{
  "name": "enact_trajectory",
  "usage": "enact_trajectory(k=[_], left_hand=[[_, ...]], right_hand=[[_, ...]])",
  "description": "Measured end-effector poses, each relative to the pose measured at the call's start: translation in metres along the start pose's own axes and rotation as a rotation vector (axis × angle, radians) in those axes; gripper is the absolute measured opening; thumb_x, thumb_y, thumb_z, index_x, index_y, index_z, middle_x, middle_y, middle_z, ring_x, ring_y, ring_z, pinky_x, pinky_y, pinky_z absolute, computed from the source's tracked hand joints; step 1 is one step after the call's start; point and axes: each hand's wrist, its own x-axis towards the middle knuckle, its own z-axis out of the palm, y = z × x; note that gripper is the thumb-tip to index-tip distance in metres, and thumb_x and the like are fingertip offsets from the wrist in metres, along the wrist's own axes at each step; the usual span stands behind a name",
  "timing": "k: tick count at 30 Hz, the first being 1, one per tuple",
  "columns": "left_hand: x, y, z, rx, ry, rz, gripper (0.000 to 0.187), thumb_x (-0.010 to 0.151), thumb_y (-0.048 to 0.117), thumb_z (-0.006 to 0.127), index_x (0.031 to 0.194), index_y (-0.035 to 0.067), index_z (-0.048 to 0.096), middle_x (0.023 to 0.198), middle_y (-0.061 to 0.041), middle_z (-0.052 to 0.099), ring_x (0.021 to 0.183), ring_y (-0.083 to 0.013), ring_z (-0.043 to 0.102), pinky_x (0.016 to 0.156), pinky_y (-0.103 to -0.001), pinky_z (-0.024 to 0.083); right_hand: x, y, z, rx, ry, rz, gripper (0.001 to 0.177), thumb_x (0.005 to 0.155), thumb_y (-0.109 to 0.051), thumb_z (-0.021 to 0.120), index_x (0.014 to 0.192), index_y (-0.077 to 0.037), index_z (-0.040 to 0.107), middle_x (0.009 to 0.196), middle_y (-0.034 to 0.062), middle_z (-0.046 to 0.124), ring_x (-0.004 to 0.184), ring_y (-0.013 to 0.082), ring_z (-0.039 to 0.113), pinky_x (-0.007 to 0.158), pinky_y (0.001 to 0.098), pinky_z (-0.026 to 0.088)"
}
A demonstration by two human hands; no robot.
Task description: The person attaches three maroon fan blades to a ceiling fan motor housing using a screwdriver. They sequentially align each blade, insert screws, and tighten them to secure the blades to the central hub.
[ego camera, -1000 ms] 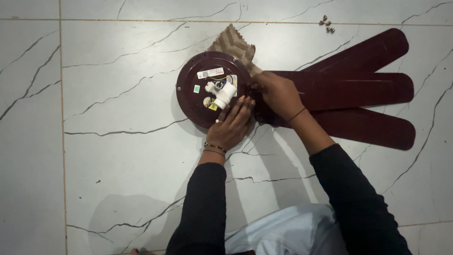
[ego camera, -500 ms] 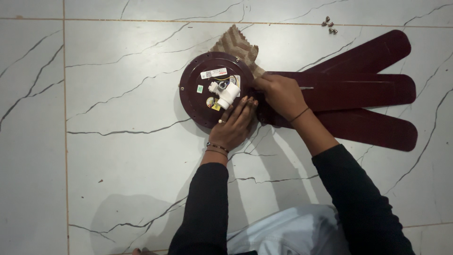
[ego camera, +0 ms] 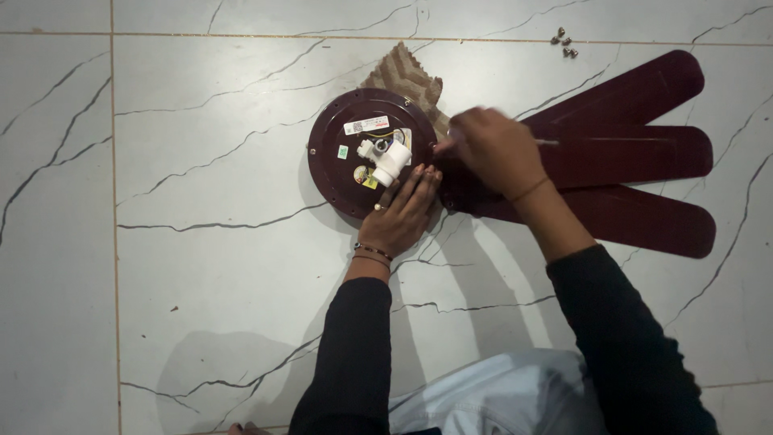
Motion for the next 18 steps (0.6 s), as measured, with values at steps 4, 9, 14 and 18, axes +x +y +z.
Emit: enact_trajectory(k=[4, 9, 14, 18], left_hand=[[0.001, 0.000, 0.000, -0.030, 0.026, -0.027, 0.056, 0.112, 0.044, 0.034, 0.162, 0.019, 0.038, 0.164, 0.003, 0.042, 0.155, -0.0115, 0.030, 0.131, -0.039, 0.007], [0.000, 0.000, 0.000, -0.007, 0.027, -0.023, 0.057, 0.112, 0.045, 0.035, 0.163, 0.021, 0.036, 0.166, 0.003, 0.039, 0.155, -0.0112, 0.029, 0.130, -0.038, 0.008], [-0.002, 0.001, -0.001, -0.071, -0.015, -0.029, 0.058, 0.112, 0.047, 0.035, 0.164, 0.020, 0.034, 0.166, 0.003, 0.038, 0.155, -0.0114, 0.029, 0.131, -0.037, 0.008], [0.001, 0.000, 0.003, -0.060, -0.058, 0.008, 0.059, 0.109, 0.045, 0.036, 0.162, 0.019, 0.034, 0.165, 0.001, 0.040, 0.154, -0.0119, 0.030, 0.129, -0.038, 0.008]], right_hand=[[-0.014, 0.008, -0.029, 0.965, 0.279, 0.481, 0.041, 0.083, -0.002, 0.059, 0.122, -0.012, 0.051, 0.109, -0.0027, 0.061, 0.084, 0.0029, 0.056, 0.061, 0.0204, 0.051], [-0.022, -0.003, -0.061, 0.920, 0.222, 0.295, 0.026, 0.108, -0.004, 0.069, 0.127, -0.002, 0.051, 0.121, 0.0106, 0.062, 0.112, 0.0145, 0.066, 0.099, 0.0292, 0.061], [-0.025, -0.030, -0.049, 0.606, 0.168, 0.250, 0.017, 0.103, 0.005, 0.066, 0.112, 0.000, 0.052, 0.125, 0.0140, 0.071, 0.116, 0.0192, 0.073, 0.092, 0.0311, 0.062], [-0.038, -0.036, -0.034, 0.588, 0.183, 0.222, 0.016, 0.102, 0.009, 0.062, 0.111, 0.000, 0.052, 0.123, 0.0145, 0.071, 0.112, 0.0208, 0.073, 0.092, 0.0318, 0.063]])
